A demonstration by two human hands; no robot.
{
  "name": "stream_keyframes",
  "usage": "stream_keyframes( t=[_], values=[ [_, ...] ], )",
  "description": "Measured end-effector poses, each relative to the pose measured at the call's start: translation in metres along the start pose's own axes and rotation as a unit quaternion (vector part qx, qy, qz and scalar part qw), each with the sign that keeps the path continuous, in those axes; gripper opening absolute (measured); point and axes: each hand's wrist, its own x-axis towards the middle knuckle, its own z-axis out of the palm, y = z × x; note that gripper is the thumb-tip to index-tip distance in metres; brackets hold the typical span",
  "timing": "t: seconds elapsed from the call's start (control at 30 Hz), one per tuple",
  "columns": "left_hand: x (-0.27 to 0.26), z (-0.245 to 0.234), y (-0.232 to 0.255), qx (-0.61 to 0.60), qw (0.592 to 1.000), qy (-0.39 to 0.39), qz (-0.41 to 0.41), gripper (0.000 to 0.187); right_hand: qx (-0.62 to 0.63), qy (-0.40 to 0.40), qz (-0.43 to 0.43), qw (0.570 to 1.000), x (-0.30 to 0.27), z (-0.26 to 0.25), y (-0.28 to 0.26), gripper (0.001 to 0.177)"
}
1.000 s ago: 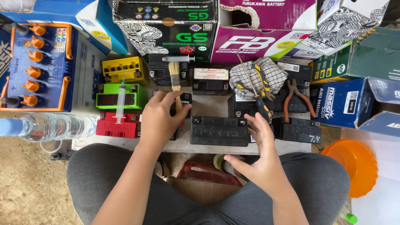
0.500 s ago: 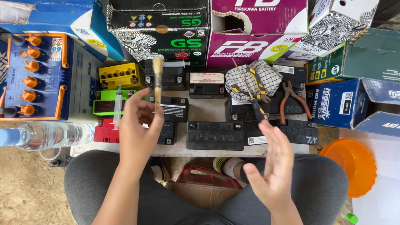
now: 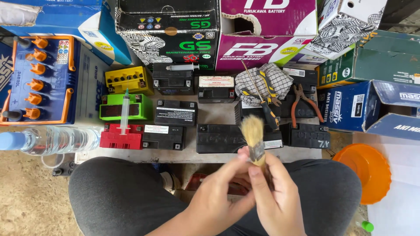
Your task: Cleaning the top surface of a small battery using a brush after applying a label
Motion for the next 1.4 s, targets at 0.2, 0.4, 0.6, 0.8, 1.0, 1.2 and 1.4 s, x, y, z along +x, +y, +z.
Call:
stream_keyframes(
  t=[0.2,0.4,0.6,0.8,1.0,1.2,1.4],
  values=[
    [0.003,-0.045,-0.026,0.213,0.958,0.024,0.188,0.075,-0.163,0.049,-0.036,0.985,0.01,-0.027,0.009,0.042],
    [0.02,-0.096,-0.045,0.193,0.977,0.0,0.087,0.108,-0.253,-0.002,-0.002,0.967,0.015,-0.034,0.006,0.046],
    [0.027,-0.089,-0.066,0.115,0.993,-0.024,0.031,0.107,-0.329,-0.057,-0.162,0.928,0.014,-0.019,-0.003,0.031],
    [0.031,-0.093,-0.063,0.075,0.997,-0.024,-0.025,0.106,-0.499,0.086,-0.092,0.857,-0.004,-0.064,0.012,0.032],
    [0.032,-0.095,-0.067,0.063,0.998,-0.018,-0.016,0.107,-0.41,0.07,-0.18,0.891,-0.004,-0.045,-0.007,0.046],
    [0.033,-0.093,-0.074,0.047,0.999,0.004,0.011,0.109,-0.295,0.036,-0.209,0.932,-0.004,-0.003,-0.02,0.032],
    [0.032,-0.095,-0.073,0.035,0.999,-0.007,-0.001,0.109,-0.157,0.183,-0.18,0.953,-0.003,0.0,-0.025,0.043]
  ],
)
